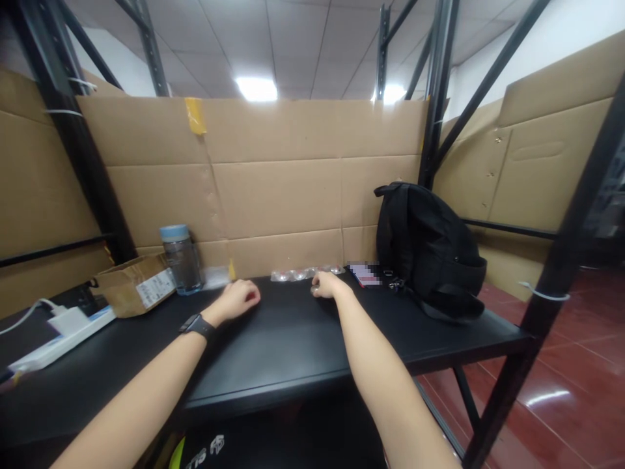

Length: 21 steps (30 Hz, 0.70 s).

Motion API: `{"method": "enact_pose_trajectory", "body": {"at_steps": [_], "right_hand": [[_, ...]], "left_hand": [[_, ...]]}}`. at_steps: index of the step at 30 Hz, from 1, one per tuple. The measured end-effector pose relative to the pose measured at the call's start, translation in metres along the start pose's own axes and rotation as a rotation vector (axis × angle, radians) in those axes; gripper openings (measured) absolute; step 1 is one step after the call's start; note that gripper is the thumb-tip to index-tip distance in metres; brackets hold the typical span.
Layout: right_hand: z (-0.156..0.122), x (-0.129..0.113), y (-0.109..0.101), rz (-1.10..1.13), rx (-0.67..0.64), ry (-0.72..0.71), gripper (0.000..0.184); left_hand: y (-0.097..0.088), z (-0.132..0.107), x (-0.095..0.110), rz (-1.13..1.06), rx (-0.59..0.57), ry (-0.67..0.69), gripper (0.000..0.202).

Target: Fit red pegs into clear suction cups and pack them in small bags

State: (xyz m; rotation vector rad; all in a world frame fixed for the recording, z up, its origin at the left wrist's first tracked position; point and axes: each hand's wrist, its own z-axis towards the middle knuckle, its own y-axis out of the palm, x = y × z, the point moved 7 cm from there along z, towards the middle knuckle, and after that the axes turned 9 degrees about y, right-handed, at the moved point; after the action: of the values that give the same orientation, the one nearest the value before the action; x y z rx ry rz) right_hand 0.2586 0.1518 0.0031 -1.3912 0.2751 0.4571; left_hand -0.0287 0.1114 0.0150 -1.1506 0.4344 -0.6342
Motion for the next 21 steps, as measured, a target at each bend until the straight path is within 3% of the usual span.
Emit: {"method": "enact_pose_trajectory", "body": {"at_steps": [5, 9, 16, 21], "right_hand": [[-0.001, 0.004, 0.001, 0.021, -0.016, 0.010, 0.037], [-0.002, 0.000, 0.000, 0.024, -0.025, 0.012, 0.036], [-0.003, -0.002, -0.001, 0.004, -0.048, 0.035, 0.038], [-0.003, -0.003, 0.000, -0.006, -0.071, 0.032, 0.038]], "left_hand": [[-0.011, 0.001, 0.004, 0.008, 0.113, -0.022, 0.016], [-0.015, 0.002, 0.021, 0.106, 0.159, 0.029, 0.017], [0.006, 0.014, 0.083, 0.519, 0.243, 0.320, 0.027], [0.011, 0.016, 0.095, 0.656, 0.298, 0.390, 0.024]]}}
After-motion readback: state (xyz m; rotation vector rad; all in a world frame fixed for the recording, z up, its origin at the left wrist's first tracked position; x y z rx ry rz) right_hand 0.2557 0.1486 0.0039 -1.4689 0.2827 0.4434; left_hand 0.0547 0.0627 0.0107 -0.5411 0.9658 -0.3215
